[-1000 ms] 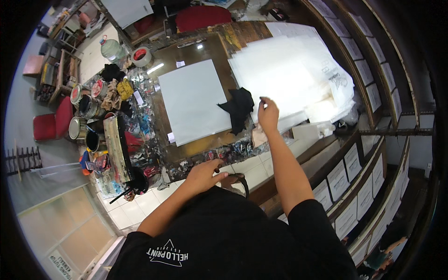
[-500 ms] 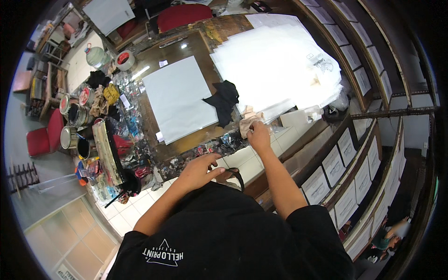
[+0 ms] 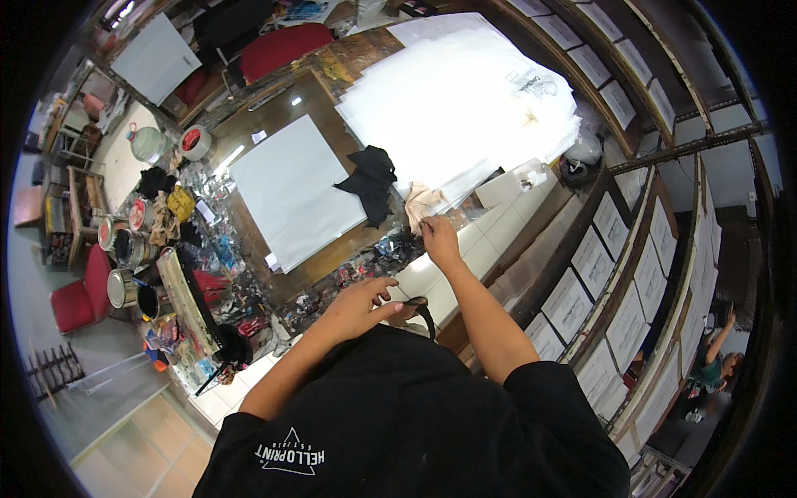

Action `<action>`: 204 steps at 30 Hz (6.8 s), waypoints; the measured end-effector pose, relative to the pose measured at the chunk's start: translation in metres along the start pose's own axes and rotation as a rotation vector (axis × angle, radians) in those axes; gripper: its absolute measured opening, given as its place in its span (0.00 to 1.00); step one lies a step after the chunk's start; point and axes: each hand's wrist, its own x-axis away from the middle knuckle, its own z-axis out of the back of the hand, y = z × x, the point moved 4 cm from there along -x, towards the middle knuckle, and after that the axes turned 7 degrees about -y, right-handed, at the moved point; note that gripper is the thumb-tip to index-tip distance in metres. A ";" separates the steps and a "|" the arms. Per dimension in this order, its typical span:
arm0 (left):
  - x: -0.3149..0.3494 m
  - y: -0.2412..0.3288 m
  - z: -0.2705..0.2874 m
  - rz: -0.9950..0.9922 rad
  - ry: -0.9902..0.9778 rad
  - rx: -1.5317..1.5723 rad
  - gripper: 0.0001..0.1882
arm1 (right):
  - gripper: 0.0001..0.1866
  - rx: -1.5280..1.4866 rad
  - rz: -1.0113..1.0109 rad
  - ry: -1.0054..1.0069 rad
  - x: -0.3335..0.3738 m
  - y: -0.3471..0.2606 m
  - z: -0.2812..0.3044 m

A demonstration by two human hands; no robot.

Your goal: The person cleans small marks off white plastic sheets by applying liquid from a bottle to a small cloth and wiping the sheets one at a time.

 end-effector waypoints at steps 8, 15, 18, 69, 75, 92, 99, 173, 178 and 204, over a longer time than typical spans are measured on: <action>-0.015 0.012 0.000 -0.048 -0.061 0.060 0.26 | 0.12 -0.371 -0.321 -0.122 -0.003 -0.012 0.027; -0.026 0.025 0.007 -0.013 0.098 0.185 0.22 | 0.09 -0.657 -0.283 0.023 -0.006 -0.040 0.105; -0.040 0.035 0.008 -0.106 0.316 0.333 0.23 | 0.07 -0.981 -0.278 -0.086 -0.001 -0.072 0.160; -0.119 0.377 -0.433 -0.696 -1.246 0.228 0.06 | 0.09 -0.184 -0.885 1.369 0.507 -0.034 0.388; -0.236 0.489 -0.462 -1.600 -0.549 -0.265 0.34 | 0.10 0.055 -0.943 1.403 0.520 -0.062 0.458; -0.331 0.520 -0.533 -1.801 -0.755 -0.643 0.48 | 0.06 0.323 -0.816 0.934 0.468 0.091 0.632; -0.333 0.518 -0.533 -1.775 -0.788 -0.594 0.46 | 0.09 0.446 -0.664 0.630 0.423 0.232 0.650; -0.330 0.507 -0.534 -1.688 -0.598 -0.579 0.43 | 0.05 0.353 -0.828 0.414 0.550 0.198 0.591; -0.330 0.510 -0.532 -1.643 -0.668 -0.602 0.43 | 0.08 0.349 -0.887 0.418 0.558 0.136 0.569; -0.401 0.655 -0.837 -1.487 -0.870 -0.804 0.36 | 0.11 0.164 -1.169 1.479 0.500 0.003 0.448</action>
